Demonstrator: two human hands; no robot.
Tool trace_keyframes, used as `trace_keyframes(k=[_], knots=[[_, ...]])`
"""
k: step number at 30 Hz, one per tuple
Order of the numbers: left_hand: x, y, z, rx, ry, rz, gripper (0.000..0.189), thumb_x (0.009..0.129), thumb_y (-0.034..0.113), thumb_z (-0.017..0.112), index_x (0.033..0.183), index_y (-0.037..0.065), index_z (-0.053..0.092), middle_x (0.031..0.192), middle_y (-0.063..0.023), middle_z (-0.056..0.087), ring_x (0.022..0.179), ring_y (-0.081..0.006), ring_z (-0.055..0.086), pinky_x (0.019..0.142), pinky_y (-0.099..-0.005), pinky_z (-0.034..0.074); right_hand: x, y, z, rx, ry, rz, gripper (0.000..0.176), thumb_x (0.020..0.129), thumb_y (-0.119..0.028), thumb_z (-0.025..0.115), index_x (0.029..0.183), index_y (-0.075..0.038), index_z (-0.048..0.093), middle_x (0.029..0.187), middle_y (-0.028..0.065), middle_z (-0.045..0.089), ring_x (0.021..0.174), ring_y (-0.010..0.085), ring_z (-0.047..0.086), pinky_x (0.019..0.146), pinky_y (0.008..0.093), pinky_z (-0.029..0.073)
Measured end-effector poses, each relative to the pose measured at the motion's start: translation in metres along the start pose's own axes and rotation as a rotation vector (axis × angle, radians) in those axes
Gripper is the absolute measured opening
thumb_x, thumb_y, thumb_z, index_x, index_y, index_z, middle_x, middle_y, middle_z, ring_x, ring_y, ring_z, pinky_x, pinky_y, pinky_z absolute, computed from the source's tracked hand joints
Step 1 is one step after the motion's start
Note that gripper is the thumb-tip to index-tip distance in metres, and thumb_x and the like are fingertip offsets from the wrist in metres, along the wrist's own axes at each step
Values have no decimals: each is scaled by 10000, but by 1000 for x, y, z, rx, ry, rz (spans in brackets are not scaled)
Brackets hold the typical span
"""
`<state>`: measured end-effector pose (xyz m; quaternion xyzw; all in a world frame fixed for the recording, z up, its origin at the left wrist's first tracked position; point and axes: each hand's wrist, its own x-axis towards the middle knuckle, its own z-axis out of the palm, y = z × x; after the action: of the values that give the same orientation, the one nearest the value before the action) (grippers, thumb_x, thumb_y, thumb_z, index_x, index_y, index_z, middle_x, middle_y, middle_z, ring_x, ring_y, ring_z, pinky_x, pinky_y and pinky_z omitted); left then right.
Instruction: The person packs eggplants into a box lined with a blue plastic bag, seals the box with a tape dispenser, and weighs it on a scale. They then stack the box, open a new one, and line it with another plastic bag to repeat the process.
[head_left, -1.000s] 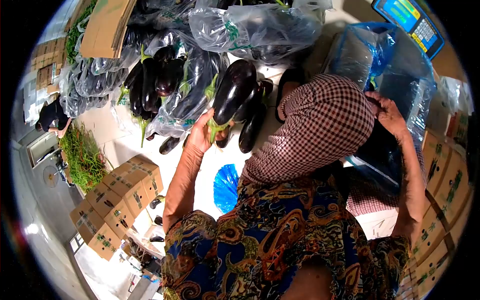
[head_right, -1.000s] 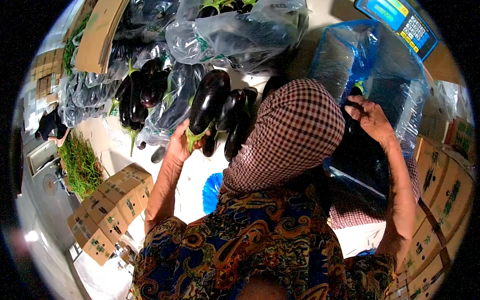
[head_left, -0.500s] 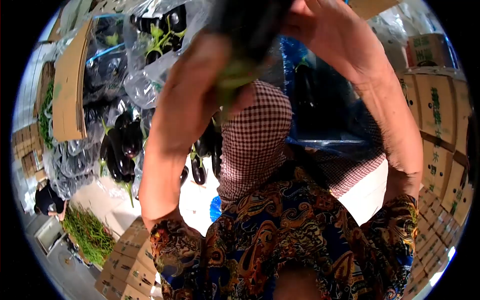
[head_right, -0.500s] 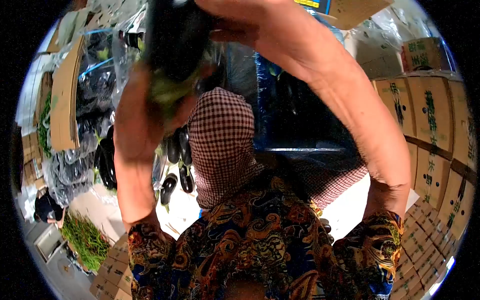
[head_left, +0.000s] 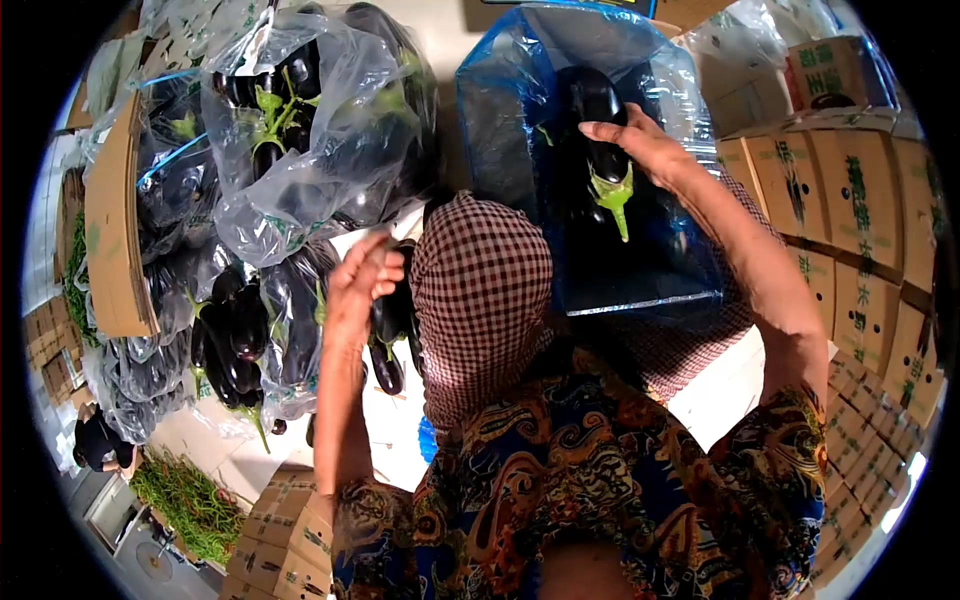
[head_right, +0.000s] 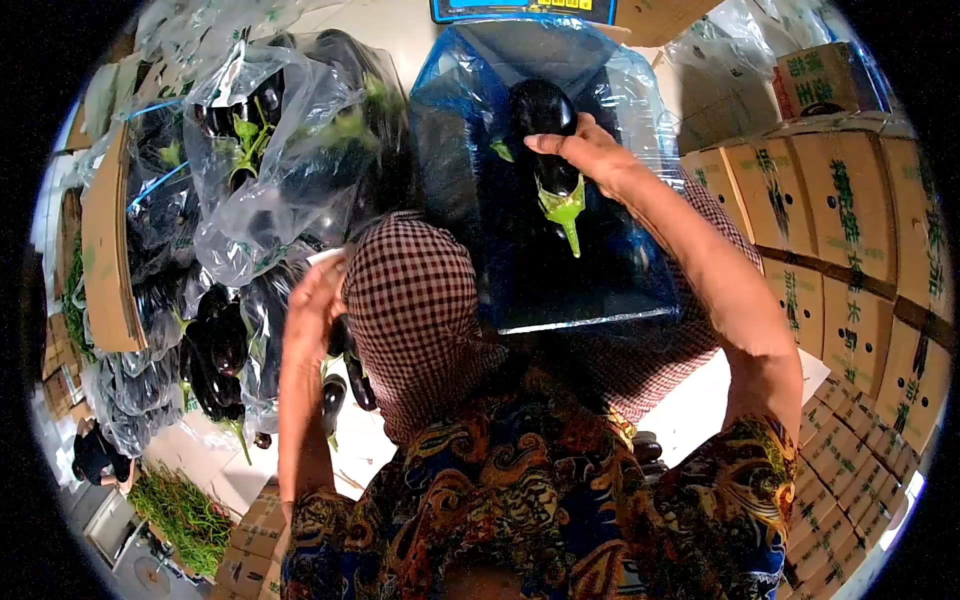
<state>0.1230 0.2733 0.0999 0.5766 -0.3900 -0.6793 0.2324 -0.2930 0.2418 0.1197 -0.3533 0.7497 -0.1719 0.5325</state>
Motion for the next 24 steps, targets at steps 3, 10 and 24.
trace_keyframes(k=[3,10,24], knots=[[-16,-39,-7,43,67,-48,378,951,262,555,1246,26,551,947,-76,657,763,-117,601,683,-235,475,19,11,5,-272,198,53,977,757,-496,727,1344,122,247,1204,310,536,1188,363,510,982,370,411],[-23,-148,-37,-133,209,-74,315,920,277,602,1150,61,599,930,-20,635,820,-130,599,711,-288,486,41,34,39,-1077,375,-28,973,881,-689,370,1484,7,57,972,262,659,854,370,669,787,447,518],[-25,-238,-38,661,680,309,687,685,178,794,1292,58,493,1056,-200,569,1020,-372,550,869,-425,454,44,35,18,-1435,290,-109,758,949,-589,329,1502,-116,115,958,192,685,851,380,669,735,464,529]])
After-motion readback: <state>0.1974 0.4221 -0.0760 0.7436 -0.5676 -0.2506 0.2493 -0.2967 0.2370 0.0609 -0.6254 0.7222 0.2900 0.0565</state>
